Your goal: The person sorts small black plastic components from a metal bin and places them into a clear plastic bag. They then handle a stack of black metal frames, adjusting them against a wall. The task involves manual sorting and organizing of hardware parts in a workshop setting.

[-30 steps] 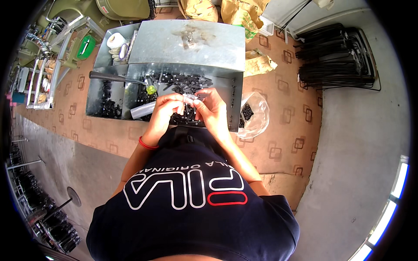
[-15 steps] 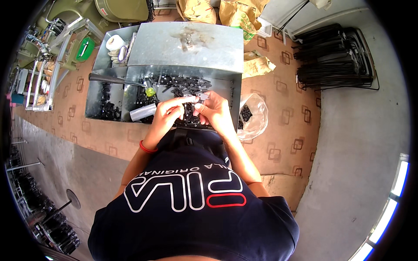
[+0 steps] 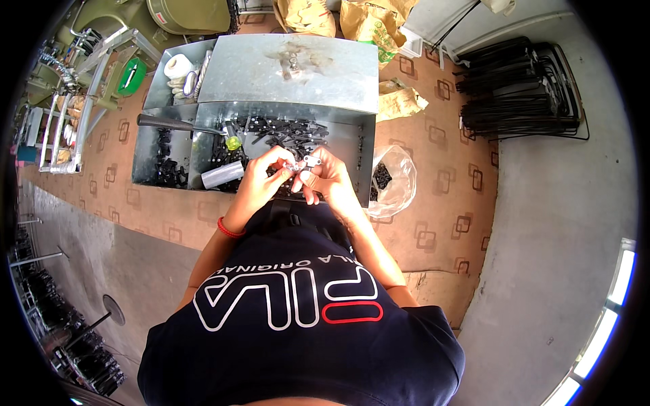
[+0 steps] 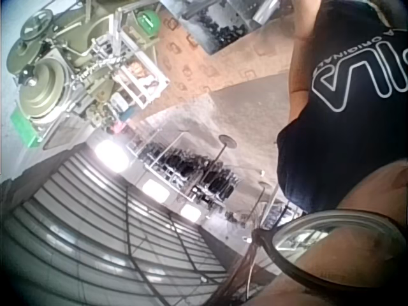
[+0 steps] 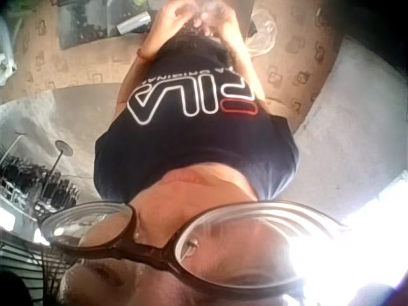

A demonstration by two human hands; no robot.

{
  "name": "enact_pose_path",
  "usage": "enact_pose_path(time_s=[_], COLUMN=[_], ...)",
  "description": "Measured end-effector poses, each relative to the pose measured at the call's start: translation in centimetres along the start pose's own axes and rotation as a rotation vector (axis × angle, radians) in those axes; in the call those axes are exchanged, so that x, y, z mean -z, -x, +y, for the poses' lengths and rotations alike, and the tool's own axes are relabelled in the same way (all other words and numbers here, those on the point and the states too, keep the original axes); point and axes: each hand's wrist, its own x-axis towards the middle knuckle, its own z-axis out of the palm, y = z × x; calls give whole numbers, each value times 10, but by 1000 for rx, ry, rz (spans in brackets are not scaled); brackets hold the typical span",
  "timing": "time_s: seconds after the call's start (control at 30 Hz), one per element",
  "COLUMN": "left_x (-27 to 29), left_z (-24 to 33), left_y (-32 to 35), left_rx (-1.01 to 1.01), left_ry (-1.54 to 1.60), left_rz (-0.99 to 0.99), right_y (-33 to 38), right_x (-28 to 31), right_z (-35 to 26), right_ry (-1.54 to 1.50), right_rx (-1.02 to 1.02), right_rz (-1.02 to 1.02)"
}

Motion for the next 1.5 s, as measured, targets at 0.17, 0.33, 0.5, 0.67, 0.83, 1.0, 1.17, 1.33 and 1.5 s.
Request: enact_pose_path(time_s=[0.17,0.33,0.5,0.67,0.83,1.0,1.17,1.33,1.5], left_x=[1,0,2,16,12,12,12,7,4], left_z=[4,10,8,12,12,3,5,-5,-11], left_y=[-1,0,-1,1,3,3,5,9,12], left_rx=[-66,-270,-344,-37,-49,43,138,241,276], left_ry=[-116,-354,-91,230,73,67,51,322,404], left_rz=[75,254,317,8,-42,-77,-74,-19,-6], right_y=[-1,-3,-5,-6,-5,-2,-2,-3,0], right_x=[-2,-2,-1,0,3,-6,-1,2,3], right_z=[4,-7,-7,-3,-3,-8,1,5,5], right_ry=[-115,-215,-316,-242,-98,147,284,273,299], right_rx=[-13,-206,-322,-298,-302,-199,-88,-31,-25], right_rz=[18,-61,-115,-36,-11,90,17,-36,-71])
